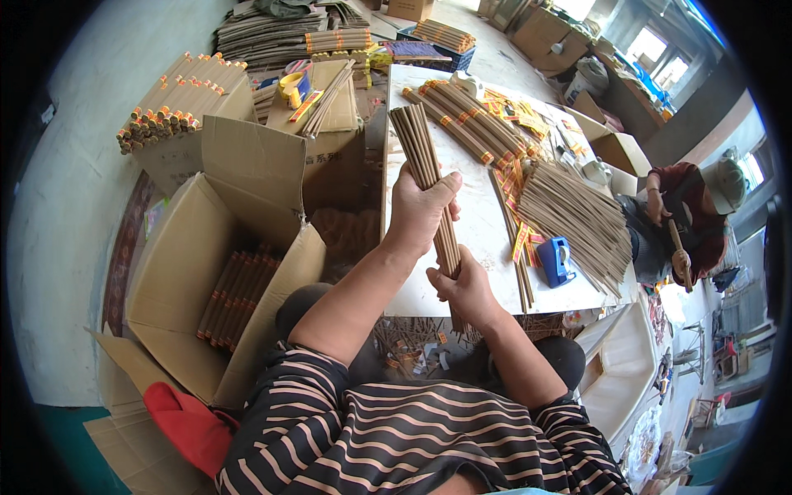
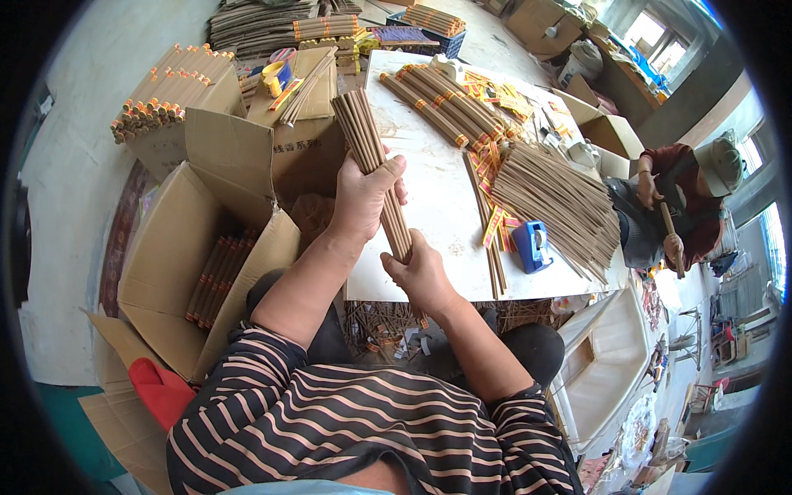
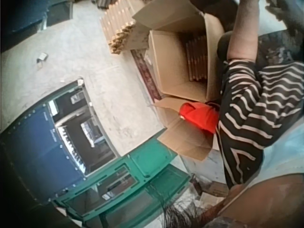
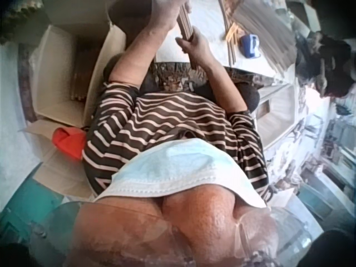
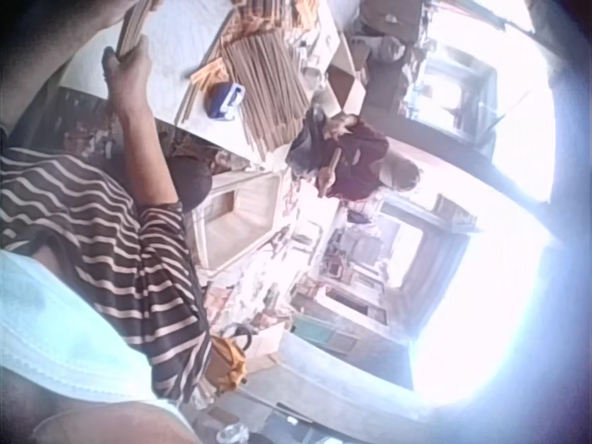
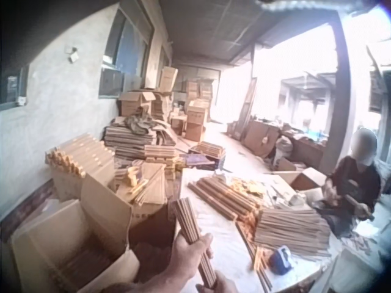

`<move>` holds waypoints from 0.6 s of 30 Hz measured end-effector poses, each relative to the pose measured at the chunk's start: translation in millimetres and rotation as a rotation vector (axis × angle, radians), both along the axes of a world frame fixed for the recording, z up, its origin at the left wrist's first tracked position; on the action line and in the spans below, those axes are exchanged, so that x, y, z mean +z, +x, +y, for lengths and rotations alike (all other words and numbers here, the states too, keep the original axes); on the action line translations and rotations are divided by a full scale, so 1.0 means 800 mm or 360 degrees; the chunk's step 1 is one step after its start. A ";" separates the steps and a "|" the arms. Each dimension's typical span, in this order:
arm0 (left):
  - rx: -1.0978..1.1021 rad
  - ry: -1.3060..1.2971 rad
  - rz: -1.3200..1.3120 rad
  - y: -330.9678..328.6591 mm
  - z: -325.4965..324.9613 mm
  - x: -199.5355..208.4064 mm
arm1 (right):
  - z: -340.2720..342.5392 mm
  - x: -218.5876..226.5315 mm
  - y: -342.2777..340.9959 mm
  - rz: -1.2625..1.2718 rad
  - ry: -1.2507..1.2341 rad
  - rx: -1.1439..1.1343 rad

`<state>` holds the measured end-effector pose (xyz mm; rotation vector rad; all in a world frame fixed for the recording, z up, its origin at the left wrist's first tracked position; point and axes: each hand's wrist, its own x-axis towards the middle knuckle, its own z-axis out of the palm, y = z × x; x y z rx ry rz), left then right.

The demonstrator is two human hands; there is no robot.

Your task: The person gathers thin wooden sticks from a white bin and the table, aligns them into bundles, and secures them with rubber bands. The person repeatedly picks up sticks, arranges them, and places the finished bundles into a cardboard box.

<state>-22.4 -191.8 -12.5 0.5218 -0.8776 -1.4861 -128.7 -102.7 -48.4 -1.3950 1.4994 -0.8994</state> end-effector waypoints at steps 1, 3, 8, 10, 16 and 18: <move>0.0013 0.0015 0.0031 -0.001 -0.001 0.000 | 0.001 0.003 0.000 0.0006 0.0006 0.0002; -0.0311 0.0165 0.0303 0.006 -0.007 -0.001 | 0.005 0.016 -0.002 -0.0402 0.0198 0.0175; -0.0731 0.0257 0.0668 0.024 -0.015 0.000 | 0.012 0.027 -0.018 -0.1176 0.0740 0.0497; -0.0548 0.0255 0.0549 0.019 -0.015 -0.005 | 0.013 0.025 -0.013 -0.0841 0.0556 0.0375; -0.0150 0.0136 0.0352 0.012 -0.028 -0.017 | 0.015 0.016 -0.005 0.0403 0.0113 0.0054; -0.0310 0.0070 0.0434 0.014 -0.027 -0.018 | 0.017 0.012 -0.007 0.0217 0.0140 0.0062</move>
